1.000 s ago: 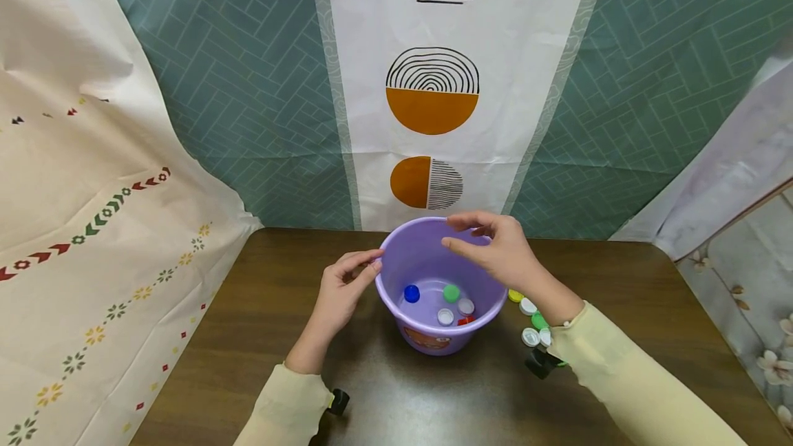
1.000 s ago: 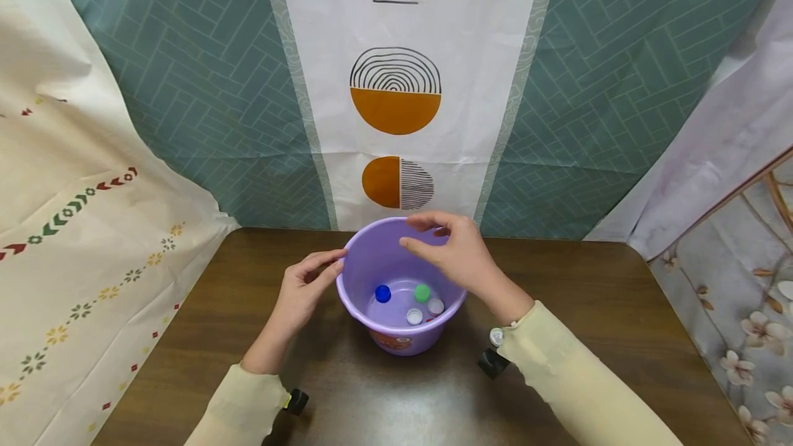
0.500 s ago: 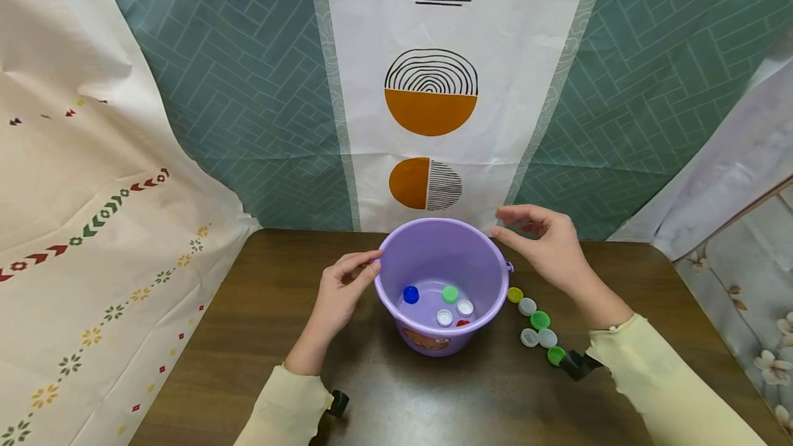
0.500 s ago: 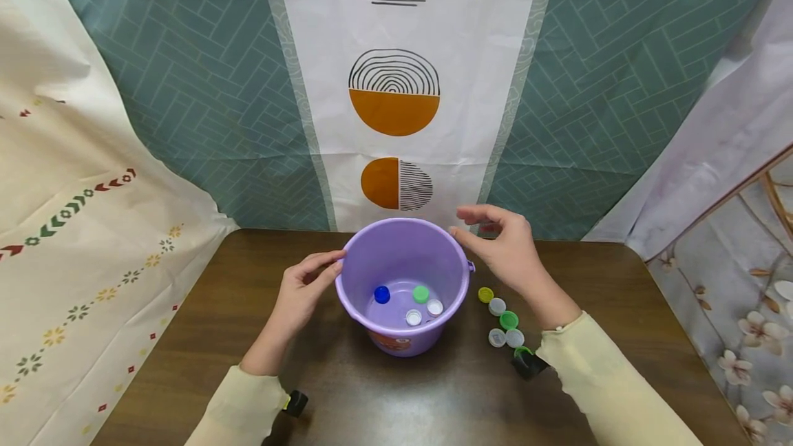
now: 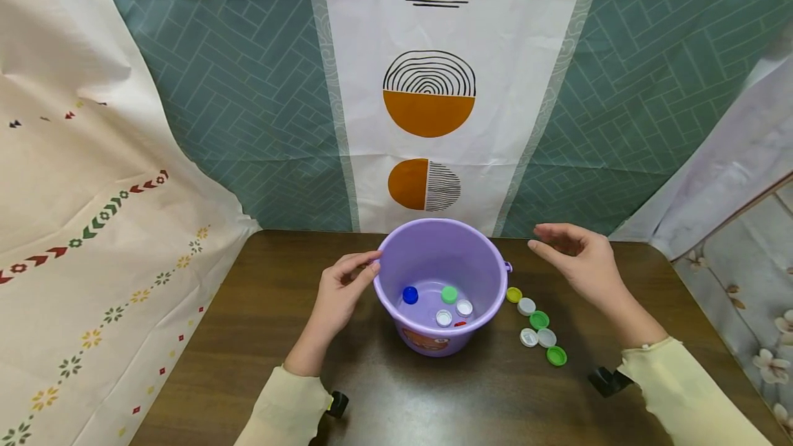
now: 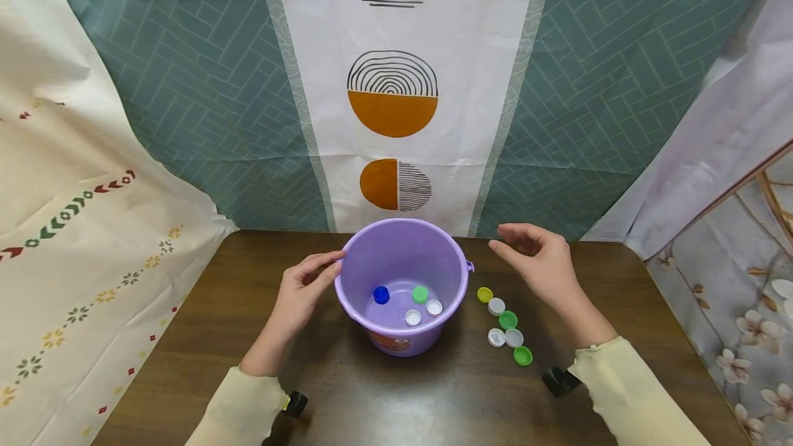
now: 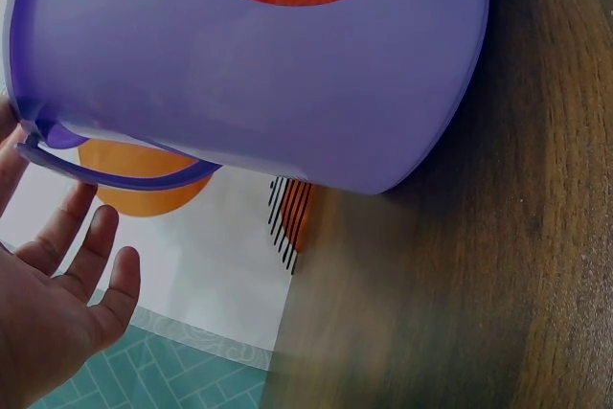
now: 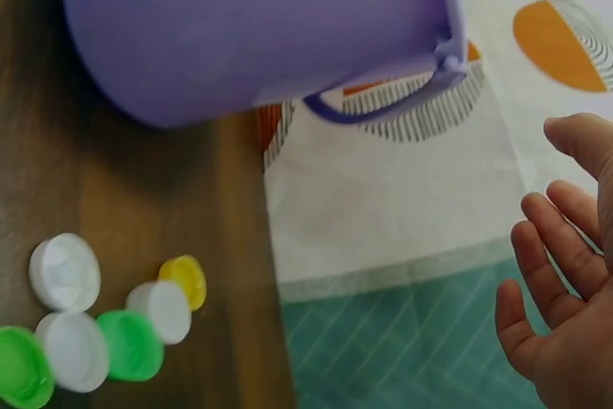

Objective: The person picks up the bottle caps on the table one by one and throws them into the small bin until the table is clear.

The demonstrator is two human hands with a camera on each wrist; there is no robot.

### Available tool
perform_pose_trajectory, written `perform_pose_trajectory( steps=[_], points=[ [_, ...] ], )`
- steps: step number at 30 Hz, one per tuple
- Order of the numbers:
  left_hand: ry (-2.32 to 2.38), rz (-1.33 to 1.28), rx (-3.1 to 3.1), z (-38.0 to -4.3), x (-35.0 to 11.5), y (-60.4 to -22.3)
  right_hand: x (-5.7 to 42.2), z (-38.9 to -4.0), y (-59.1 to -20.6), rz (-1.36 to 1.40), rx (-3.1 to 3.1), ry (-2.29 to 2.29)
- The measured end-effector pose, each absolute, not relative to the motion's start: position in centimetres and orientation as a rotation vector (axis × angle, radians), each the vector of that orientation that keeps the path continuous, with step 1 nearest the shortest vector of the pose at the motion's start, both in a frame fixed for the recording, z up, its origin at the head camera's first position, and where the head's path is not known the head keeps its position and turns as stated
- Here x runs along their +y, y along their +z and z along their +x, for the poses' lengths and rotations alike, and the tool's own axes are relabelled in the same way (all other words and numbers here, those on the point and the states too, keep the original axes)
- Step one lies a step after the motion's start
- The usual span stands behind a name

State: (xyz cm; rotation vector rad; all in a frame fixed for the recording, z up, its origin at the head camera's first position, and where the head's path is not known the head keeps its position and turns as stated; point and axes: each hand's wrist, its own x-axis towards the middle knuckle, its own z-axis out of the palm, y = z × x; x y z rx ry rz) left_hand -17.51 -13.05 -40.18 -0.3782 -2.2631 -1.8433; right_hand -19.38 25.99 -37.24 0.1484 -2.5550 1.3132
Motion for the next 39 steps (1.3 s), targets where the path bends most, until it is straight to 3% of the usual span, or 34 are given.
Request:
perform_pose_trajectory(
  steps=[24,39],
  points=[
    [-1.830,-0.382,-2.264,-17.5,-13.0,-40.2,27.7,-20.1,-46.5,0.117,-2.835,1.208],
    [-1.833,-0.377,-2.268,-17.4,-13.0,-40.1,26.5,-20.4,-48.6,0.108,-3.022,1.058]
  ],
)
